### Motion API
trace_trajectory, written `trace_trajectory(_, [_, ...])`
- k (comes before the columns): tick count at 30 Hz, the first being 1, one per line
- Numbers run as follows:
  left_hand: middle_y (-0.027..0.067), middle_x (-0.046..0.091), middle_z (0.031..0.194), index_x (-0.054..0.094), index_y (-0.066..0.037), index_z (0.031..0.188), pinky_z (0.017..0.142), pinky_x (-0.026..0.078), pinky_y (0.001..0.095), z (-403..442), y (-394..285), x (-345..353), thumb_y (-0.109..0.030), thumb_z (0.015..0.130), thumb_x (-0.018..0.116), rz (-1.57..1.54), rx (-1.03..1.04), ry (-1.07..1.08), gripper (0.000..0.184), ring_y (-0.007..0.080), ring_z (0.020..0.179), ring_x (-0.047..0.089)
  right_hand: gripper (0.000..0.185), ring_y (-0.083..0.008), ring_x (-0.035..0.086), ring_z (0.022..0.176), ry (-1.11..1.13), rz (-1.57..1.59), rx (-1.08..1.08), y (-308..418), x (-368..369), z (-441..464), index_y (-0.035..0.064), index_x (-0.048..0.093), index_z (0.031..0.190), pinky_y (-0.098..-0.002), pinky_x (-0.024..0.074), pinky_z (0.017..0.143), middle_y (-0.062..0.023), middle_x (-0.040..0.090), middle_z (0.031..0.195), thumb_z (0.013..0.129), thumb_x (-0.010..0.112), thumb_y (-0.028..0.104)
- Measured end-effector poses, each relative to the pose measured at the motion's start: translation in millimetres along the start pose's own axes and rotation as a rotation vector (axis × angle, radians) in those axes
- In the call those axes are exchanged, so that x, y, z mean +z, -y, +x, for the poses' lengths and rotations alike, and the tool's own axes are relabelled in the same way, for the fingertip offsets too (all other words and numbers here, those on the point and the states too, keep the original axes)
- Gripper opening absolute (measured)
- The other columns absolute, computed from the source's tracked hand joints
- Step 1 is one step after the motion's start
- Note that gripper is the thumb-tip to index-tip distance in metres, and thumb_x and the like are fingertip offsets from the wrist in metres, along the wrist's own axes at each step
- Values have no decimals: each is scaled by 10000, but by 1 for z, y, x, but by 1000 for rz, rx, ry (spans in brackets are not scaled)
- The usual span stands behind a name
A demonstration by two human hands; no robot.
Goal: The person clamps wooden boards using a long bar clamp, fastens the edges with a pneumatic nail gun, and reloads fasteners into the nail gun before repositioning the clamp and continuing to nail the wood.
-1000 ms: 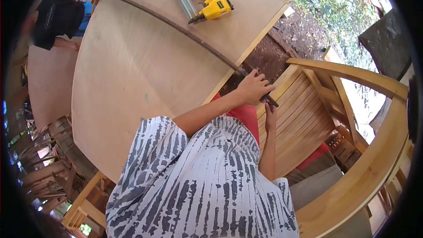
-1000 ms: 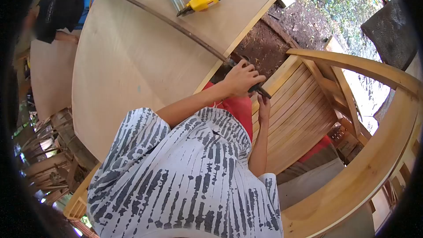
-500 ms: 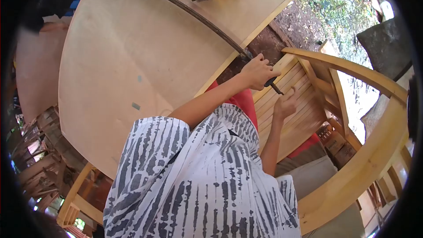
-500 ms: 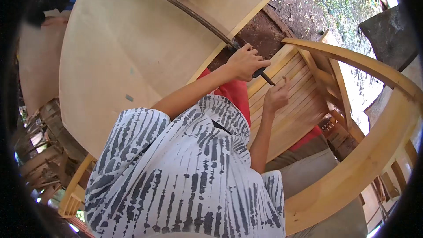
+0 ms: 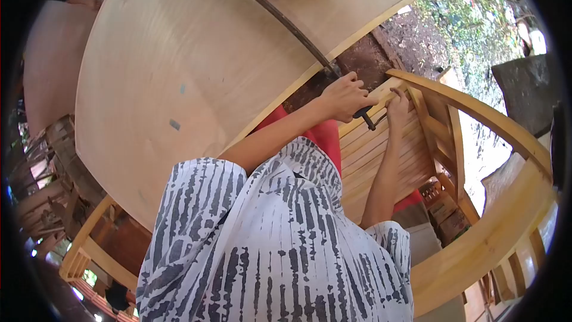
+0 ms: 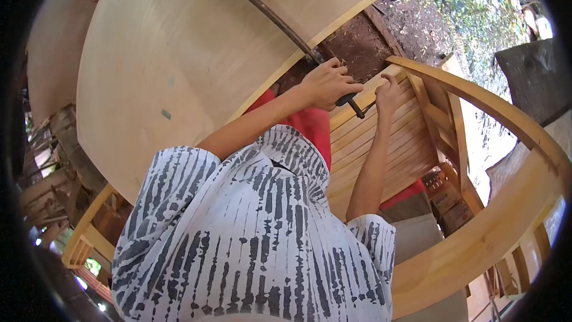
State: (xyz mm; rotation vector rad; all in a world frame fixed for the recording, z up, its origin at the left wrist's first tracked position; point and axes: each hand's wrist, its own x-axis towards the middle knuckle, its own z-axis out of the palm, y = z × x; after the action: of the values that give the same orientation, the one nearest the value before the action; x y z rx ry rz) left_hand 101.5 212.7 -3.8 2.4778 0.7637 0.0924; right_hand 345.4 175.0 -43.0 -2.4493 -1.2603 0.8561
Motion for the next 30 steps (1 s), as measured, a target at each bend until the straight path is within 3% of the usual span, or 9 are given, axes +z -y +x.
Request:
trace_trajectory(4, [-24, 728, 1032, 599, -315, 1358, 1029, 420, 419, -13, -2, 0, -255, 704, 846, -16, -13, -12, 702, 210, 1110, 658, 463, -283, 711, 725, -183, -247, -517, -81, 50, 31, 64, 692, 1330, -425, 563, 704, -165, 710, 778, 963, 411, 83])
trace_trajectory(6, [-23, 720, 1049, 587, -308, 1392, 1042, 413, 420, -15, 8, 2, -274, 699, 865, 20, 6, -51, 748, 216, 1109, 656, 507, -212, 680, 638, 256, 257, 61, -47, 52, 36, 40, 632, 1397, -368, 548, 612, -142, 688, 713, 959, 376, 40])
trace_trajectory(10, [-7, 715, 1050, 593, -285, 1361, 1066, 397, 448, -47, 3, -1, -280, 674, 879, -39, -46, -47, 744, 220, 1137, 635, 513, -187, 662, 603, 224, 382, 207, -28, 65, 8, -3, 614, 1395, -335, 538, 587, -130, 686, 691, 950, 358, 10])
trace_trajectory(12, [8, 718, 1058, 618, -272, 1337, 1074, 389, 486, -68, 3, 3, -317, 666, 884, -53, -70, -41, 723, 235, 1158, 630, 522, -269, 742, 838, 366, 294, 88, -34, 75, 4, -17, 601, 1409, -392, 588, 732, -255, 746, 923, 945, 363, 4])
trace_trajectory(16, [98, 732, 1134, 762, -201, 1110, 1070, 362, 624, -75, -12, -16, -580, 623, 870, -111, -196, 32, 627, 330, 1239, 600, 519, -324, 740, 902, 438, 24, -94, -39, 65, -3, 14, 518, 1487, -426, 581, 785, -254, 741, 1041, 1030, 437, 248])
trace_trajectory(19, [82, 733, 1151, 721, -130, 1226, 1113, 341, 549, -87, -22, -7, -681, 749, 791, -297, -337, -190, 732, 282, 1240, 596, 599, -365, 738, 951, 446, -16, -81, -39, 70, -6, 37, 456, 1545, -451, 577, 826, -254, 737, 1130, 1094, 493, 431])
trace_trajectory(20, [84, 734, 1146, 710, -120, 1239, 1109, 344, 519, -81, -37, 7, -647, 781, 783, -275, -418, -268, 702, 273, 1233, 599, 615, -410, 678, 1149, 501, -44, 34, -25, 55, -15, -5, 450, 1541, -479, 529, 984, -298, 675, 1286, 1076, 566, 381])
trace_trajectory(25, [90, 739, 1141, 706, -112, 1241, 1088, 363, 475, -51, -58, 27, -525, 855, 770, -117, -687, -308, 570, 258, 1213, 607, 624, -429, 615, 1209, 308, -44, -481, -3, 48, 19, -52, 440, 1530, -494, 478, 1056, -302, 617, 1325, 1014, 657, 224])
trace_trajectory(30, [88, 749, 1148, 715, -123, 1216, 1077, 383, 465, -53, -57, 28, -432, 861, 758, -131, -730, -392, 472, 266, 1150, 638, 653, -468, 572, 1249, 77, -110, -847, 163, 13, 40, -29, 473, 1517, -528, 467, 1061, -278, 601, 1333, 913, 697, 78])
